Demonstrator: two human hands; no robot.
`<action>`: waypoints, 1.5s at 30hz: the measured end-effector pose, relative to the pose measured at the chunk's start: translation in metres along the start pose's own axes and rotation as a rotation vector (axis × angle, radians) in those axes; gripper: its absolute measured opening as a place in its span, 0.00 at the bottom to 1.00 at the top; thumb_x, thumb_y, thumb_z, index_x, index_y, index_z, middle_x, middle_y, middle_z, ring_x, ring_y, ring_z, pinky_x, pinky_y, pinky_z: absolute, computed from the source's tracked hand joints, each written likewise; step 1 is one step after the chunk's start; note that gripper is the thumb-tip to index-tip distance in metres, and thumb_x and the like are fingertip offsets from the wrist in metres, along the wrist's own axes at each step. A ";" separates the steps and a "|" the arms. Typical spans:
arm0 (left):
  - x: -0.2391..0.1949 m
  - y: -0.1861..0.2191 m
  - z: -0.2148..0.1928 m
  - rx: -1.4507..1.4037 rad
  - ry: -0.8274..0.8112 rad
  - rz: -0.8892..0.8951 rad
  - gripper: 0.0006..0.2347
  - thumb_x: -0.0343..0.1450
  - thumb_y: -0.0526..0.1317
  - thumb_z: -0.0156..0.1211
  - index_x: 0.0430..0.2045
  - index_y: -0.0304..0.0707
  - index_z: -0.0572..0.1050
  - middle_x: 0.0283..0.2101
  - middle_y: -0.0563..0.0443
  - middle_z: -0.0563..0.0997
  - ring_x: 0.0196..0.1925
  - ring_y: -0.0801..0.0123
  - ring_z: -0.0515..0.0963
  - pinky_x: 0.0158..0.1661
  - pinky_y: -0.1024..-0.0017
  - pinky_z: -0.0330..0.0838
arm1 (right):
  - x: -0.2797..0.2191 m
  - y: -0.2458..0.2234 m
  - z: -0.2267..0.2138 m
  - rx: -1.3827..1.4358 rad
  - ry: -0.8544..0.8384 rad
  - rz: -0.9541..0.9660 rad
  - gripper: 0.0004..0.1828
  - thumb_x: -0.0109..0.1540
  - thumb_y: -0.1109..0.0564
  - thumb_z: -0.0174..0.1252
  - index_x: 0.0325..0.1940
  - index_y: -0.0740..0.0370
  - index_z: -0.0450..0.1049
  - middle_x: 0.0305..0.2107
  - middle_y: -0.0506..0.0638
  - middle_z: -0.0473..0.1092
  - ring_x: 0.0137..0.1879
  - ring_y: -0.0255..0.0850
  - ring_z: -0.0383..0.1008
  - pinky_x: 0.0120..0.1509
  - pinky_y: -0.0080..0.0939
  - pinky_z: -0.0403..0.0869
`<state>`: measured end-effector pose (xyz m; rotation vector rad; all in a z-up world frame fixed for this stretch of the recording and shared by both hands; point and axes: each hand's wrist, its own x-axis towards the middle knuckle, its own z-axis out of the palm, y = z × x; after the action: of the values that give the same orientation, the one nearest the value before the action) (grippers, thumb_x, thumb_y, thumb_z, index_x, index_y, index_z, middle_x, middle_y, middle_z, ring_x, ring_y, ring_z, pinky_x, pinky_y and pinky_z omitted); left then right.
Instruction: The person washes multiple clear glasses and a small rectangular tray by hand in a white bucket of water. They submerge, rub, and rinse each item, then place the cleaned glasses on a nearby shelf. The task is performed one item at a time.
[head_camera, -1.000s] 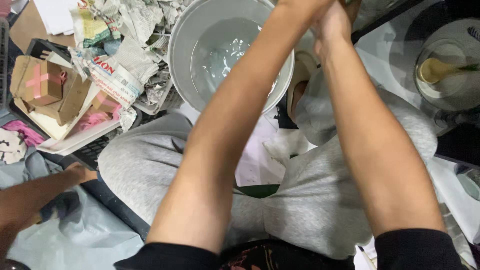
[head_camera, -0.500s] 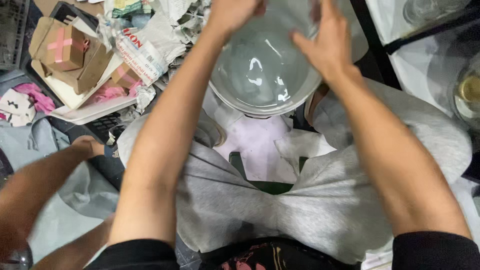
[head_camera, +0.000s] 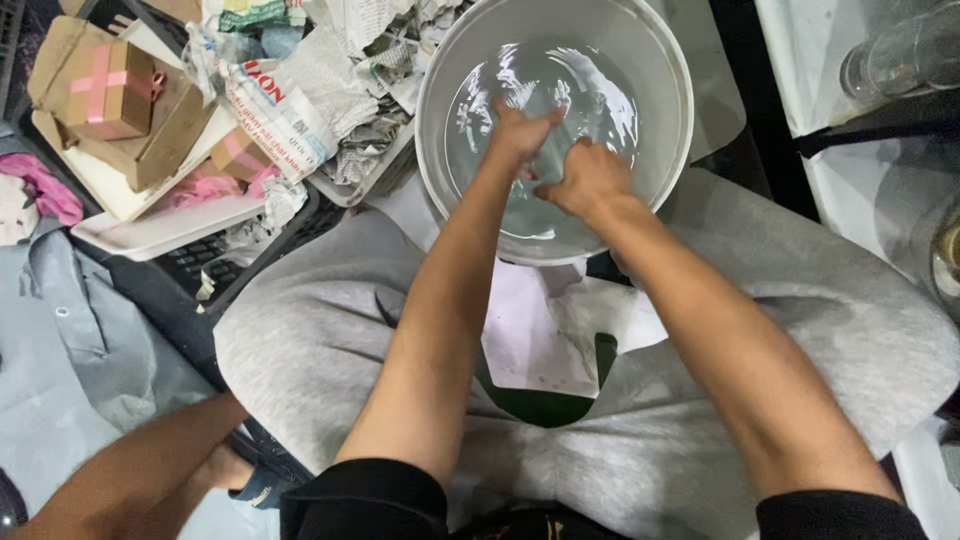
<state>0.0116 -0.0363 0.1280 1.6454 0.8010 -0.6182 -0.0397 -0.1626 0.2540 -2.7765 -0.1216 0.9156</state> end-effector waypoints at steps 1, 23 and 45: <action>0.008 -0.003 0.003 -0.035 -0.001 -0.010 0.60 0.57 0.53 0.74 0.70 0.40 0.23 0.62 0.24 0.68 0.51 0.36 0.82 0.34 0.44 0.86 | 0.005 -0.002 0.003 0.015 -0.001 0.008 0.45 0.50 0.34 0.75 0.54 0.73 0.72 0.48 0.66 0.74 0.54 0.58 0.76 0.58 0.54 0.74; 0.008 -0.025 0.046 0.630 0.104 0.221 0.45 0.51 0.47 0.83 0.61 0.29 0.64 0.63 0.31 0.72 0.64 0.45 0.74 0.61 0.59 0.71 | 0.016 0.035 -0.040 -0.038 0.179 -0.327 0.26 0.50 0.63 0.64 0.53 0.53 0.82 0.50 0.69 0.74 0.61 0.62 0.71 0.64 0.60 0.69; -0.028 0.005 0.048 0.977 0.310 0.708 0.26 0.60 0.33 0.66 0.54 0.37 0.70 0.55 0.40 0.73 0.60 0.48 0.72 0.51 0.50 0.73 | 0.000 0.100 -0.095 1.152 0.435 -0.227 0.17 0.55 0.66 0.68 0.46 0.69 0.73 0.38 0.56 0.73 0.42 0.40 0.75 0.47 0.45 0.78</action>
<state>-0.0010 -0.0887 0.1418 2.7723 0.0194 -0.2246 0.0177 -0.2770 0.3055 -1.7475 0.1274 0.1621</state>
